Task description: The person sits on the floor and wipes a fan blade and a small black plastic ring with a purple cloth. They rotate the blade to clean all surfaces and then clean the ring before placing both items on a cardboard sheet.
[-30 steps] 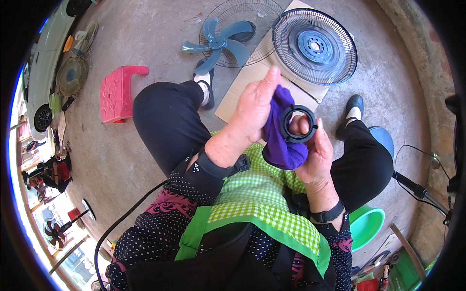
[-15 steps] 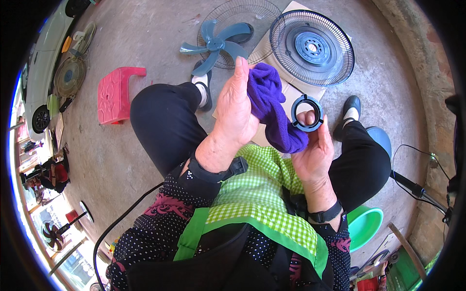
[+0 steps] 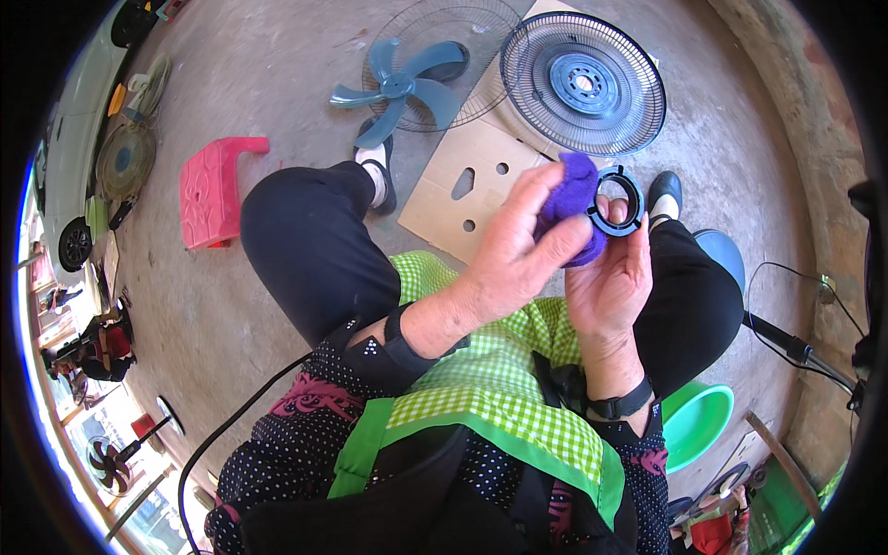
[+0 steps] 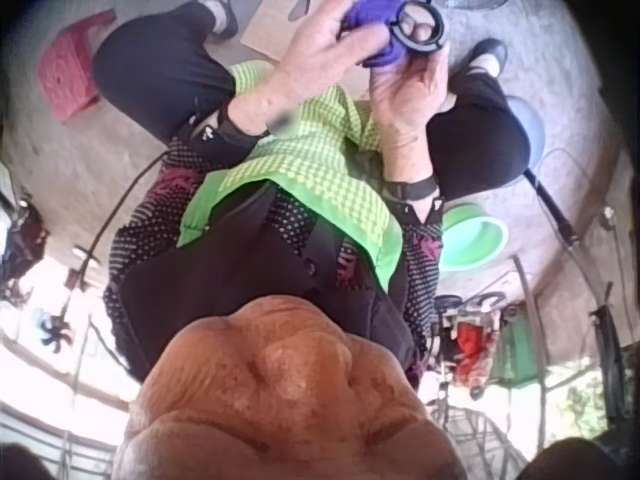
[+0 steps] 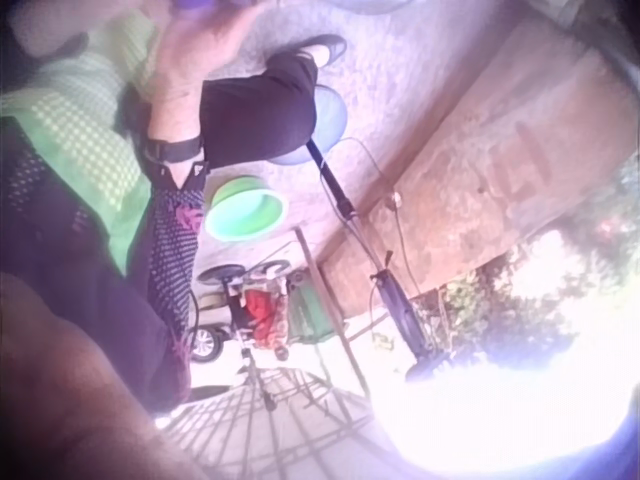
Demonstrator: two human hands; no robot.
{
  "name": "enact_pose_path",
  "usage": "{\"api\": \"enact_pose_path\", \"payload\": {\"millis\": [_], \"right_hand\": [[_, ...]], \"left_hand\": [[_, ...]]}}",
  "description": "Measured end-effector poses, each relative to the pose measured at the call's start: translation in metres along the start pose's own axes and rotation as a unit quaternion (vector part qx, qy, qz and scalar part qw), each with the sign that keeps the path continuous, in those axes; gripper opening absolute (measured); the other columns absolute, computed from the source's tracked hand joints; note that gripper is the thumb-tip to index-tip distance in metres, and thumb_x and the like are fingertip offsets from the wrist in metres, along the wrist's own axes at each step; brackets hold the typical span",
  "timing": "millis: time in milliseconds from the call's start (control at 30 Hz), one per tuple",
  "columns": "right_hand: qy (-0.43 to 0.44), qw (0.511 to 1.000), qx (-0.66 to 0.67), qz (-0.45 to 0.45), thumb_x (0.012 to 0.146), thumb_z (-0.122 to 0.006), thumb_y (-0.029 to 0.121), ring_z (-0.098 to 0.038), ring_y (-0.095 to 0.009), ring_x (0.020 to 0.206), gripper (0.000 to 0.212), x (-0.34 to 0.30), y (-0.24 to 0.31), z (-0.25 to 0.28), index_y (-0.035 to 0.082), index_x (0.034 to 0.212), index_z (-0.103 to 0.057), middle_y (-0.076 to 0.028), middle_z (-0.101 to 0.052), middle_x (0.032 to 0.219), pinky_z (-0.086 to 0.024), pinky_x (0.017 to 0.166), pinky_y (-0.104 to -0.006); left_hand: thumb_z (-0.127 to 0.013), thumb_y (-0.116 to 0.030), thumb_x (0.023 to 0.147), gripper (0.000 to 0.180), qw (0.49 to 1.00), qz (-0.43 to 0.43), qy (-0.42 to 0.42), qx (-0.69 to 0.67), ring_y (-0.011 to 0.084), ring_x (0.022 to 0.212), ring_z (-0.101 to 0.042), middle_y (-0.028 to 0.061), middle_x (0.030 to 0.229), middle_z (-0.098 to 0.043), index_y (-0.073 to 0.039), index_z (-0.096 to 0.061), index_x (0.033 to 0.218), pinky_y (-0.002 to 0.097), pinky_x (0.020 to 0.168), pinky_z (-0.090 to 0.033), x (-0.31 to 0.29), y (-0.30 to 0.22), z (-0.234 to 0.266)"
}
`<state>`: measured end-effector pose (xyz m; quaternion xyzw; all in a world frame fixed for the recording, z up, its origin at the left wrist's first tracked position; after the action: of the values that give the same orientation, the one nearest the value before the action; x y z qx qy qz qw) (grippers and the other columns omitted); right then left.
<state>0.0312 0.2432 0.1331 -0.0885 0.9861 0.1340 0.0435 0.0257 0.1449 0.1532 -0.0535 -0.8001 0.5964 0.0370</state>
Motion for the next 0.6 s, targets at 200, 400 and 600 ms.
{"api": "enact_pose_path", "payload": {"millis": [200,400,600], "right_hand": [[-0.074,0.991,-0.091,0.057,0.104,-0.031,0.032,-0.051,-0.022,0.114,0.034,-0.003,0.020,0.017,0.004,0.113,-0.048,-0.009,-0.054,0.112,-0.038,0.105,-0.0417],[0.026,0.995,-0.092,0.019,0.104,-0.032,0.033,-0.049,-0.021,0.110,0.033,0.002,0.015,-0.003,0.005,0.111,-0.048,-0.008,-0.052,0.109,-0.038,0.102,-0.0367],[0.014,0.988,-0.152,-0.021,0.102,-0.038,0.034,-0.052,-0.020,0.105,0.028,0.000,0.003,0.000,0.009,0.107,-0.050,-0.008,-0.052,0.110,-0.045,0.091,-0.0420]], "left_hand": [[-0.067,-0.030,0.090,0.069,0.997,0.003,0.062,0.049,0.0220,0.118,-0.048,0.0153,0.128,-0.047,0.005,-0.033,0.139,0.0342,0.102,-0.040,0.001,0.010,-0.010],[-0.069,-0.022,0.089,0.054,0.987,0.116,0.069,-0.088,0.0102,0.099,-0.057,0.0052,0.112,-0.060,0.003,-0.048,0.131,0.0256,0.088,-0.048,0.006,0.017,0.002],[-0.060,-0.011,0.093,0.035,0.978,0.180,-0.032,-0.098,0.0134,0.091,-0.065,0.0075,0.109,-0.064,0.001,-0.054,0.126,0.0271,0.077,-0.056,0.010,0.019,0.037]]}}
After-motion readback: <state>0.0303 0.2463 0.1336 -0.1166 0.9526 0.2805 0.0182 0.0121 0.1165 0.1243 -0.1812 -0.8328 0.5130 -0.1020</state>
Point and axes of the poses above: each hand's wrist, its own x-axis towards the middle knuckle, its own z-axis out of the back of the hand, y = z × x, the point moved 10 cm from there along x, towards the middle knuckle
